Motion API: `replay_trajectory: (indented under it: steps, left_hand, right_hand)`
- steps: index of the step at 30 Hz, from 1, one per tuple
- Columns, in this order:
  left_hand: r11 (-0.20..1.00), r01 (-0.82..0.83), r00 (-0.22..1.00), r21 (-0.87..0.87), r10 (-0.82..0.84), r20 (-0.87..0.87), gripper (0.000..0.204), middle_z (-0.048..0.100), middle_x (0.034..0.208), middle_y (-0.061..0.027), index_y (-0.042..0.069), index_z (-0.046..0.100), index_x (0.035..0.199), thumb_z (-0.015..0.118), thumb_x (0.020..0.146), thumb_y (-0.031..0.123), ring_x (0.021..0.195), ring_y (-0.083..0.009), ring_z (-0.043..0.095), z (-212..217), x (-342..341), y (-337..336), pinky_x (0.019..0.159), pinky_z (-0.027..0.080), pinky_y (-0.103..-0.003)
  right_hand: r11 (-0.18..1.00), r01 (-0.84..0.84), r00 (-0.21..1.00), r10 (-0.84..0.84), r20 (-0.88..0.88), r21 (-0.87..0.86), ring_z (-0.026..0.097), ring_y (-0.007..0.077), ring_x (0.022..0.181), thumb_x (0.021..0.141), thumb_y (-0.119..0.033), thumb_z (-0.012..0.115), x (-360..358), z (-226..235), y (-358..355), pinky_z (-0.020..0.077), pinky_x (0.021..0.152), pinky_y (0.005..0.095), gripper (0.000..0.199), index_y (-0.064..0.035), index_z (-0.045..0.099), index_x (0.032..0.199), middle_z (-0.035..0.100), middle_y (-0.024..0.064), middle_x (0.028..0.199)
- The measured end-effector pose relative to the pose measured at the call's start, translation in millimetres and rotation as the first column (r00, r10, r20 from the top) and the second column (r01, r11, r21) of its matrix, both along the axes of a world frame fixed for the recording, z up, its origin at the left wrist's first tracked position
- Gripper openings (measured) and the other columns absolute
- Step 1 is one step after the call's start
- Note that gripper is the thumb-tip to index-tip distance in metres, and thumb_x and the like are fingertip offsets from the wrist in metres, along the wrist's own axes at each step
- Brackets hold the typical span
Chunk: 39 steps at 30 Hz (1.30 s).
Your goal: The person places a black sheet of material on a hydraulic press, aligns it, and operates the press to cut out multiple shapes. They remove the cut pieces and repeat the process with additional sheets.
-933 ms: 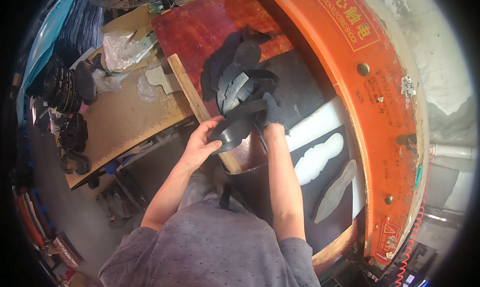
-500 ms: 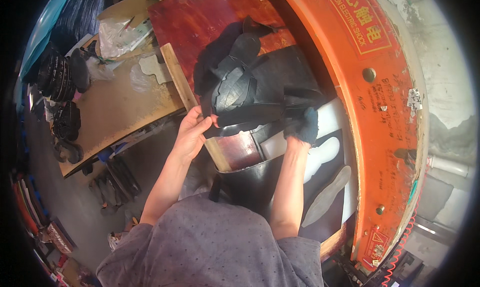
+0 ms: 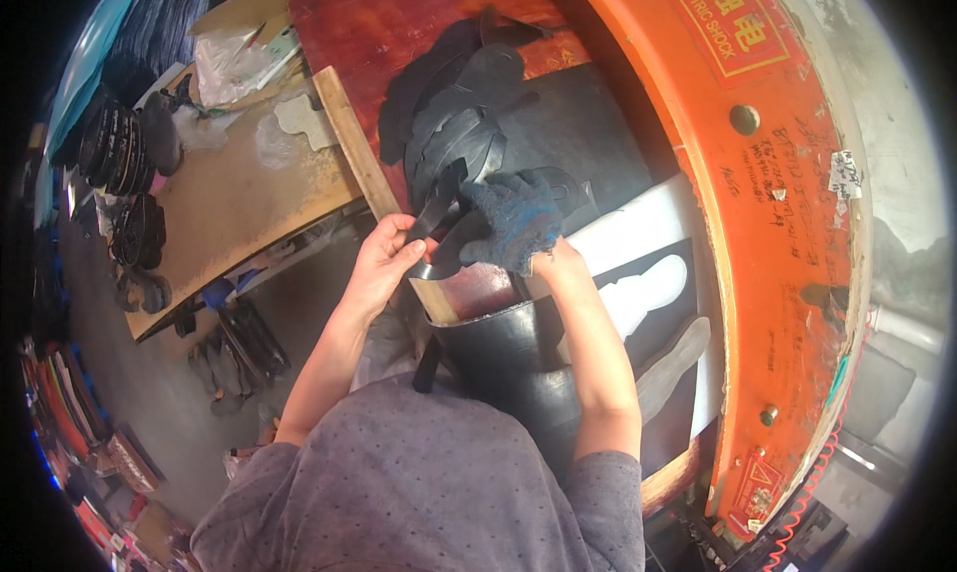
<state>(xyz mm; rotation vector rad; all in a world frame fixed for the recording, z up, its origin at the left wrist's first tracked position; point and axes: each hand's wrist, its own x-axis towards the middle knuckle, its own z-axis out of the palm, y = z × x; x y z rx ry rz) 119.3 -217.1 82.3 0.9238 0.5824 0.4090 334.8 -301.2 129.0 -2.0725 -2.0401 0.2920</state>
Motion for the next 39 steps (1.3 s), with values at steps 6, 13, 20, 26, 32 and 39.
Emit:
replay_trajectory:
  steps: [6, 13, 20, 26, 32, 39]
  left_hand:
    - [0.992, -0.128, 0.991, -0.005, 0.127, -0.034, 0.019, 0.067, 0.092, -0.0111, 0.001, 0.048, 0.111, 0.055, 0.093, 0.000, 0.084, -0.0164, 0.064, -14.9, -15.6, -20.8, 0.080, 0.051, -0.029]
    - [0.996, -0.028, 0.976, 0.081, 0.045, -0.213, 0.022, 0.068, 0.091, -0.0095, 0.000, 0.052, 0.115, 0.057, 0.093, 0.001, 0.079, -0.0126, 0.063, -12.2, -40.1, -16.0, 0.075, 0.051, -0.025]
    - [0.497, 0.259, 0.780, 0.828, 0.397, -0.483, 0.040, 0.055, 0.120, -0.0095, 0.007, 0.065, 0.109, 0.076, 0.074, 0.023, 0.102, -0.0255, 0.059, 27.3, -27.4, 19.6, 0.085, 0.048, -0.035]
    - [0.205, 0.608, 0.620, 0.767, 0.481, -0.620, 0.052, 0.065, 0.100, -0.0087, 0.009, 0.065, 0.110, 0.077, 0.071, 0.041, 0.090, -0.0265, 0.063, 29.0, 59.1, 60.5, 0.077, 0.044, -0.042]
    - [0.226, 0.437, 0.793, 0.871, 0.361, -0.491, 0.045, 0.063, 0.099, -0.0091, 0.011, 0.060, 0.107, 0.079, 0.068, 0.026, 0.095, -0.0282, 0.061, 6.1, 68.1, 44.2, 0.082, 0.043, -0.042]
    - [0.431, 0.176, 0.923, 0.885, 0.241, -0.301, 0.028, 0.067, 0.096, -0.0121, 0.009, 0.064, 0.106, 0.069, 0.080, 0.017, 0.083, -0.0303, 0.067, 45.5, 63.4, 95.3, 0.073, 0.052, -0.040]
  right_hand:
    - [0.776, 0.613, 0.726, -0.475, -0.498, 0.153, 0.060, 0.0248, 0.100, 0.081, -0.023, 0.064, 54.7, -15.6, -28.3, 0.0454, 0.091, 0.0331, 0.028, -0.0166, 0.055, 0.107, 0.061, 0.0091, 0.107]
    - [0.419, 0.908, 0.237, -0.558, -0.795, -0.024, 0.060, 0.0233, 0.096, 0.086, -0.032, 0.060, 109.7, 96.5, -137.4, 0.0470, 0.081, 0.0334, 0.032, -0.0132, 0.057, 0.111, 0.062, 0.0095, 0.106]
    - [0.695, 0.541, 0.723, -0.672, -0.161, -0.474, 0.066, 0.0273, 0.083, 0.082, -0.042, 0.064, 56.0, 89.8, -160.2, 0.0500, 0.070, 0.0355, 0.039, -0.0050, 0.071, 0.093, 0.070, 0.0109, 0.092]
    - [0.750, 0.506, 0.858, -0.385, 0.340, -0.425, 0.063, 0.0320, 0.092, 0.075, -0.040, 0.070, 29.5, 85.1, -107.9, 0.0493, 0.080, 0.0423, 0.034, -0.0136, 0.071, 0.096, 0.068, 0.0110, 0.094]
    - [0.902, 0.391, 0.901, -0.334, 0.276, -0.185, 0.046, 0.0353, 0.125, 0.077, -0.037, 0.069, 41.2, 47.5, -19.6, 0.0379, 0.104, 0.0448, 0.054, -0.0193, 0.058, 0.126, 0.055, 0.0143, 0.131]
    - [0.964, 0.266, 0.961, -0.267, 0.079, 0.024, 0.041, 0.0346, 0.129, 0.071, -0.032, 0.069, 67.3, 21.0, 58.3, 0.0338, 0.106, 0.0468, 0.065, -0.0211, 0.051, 0.132, 0.051, 0.0132, 0.134]
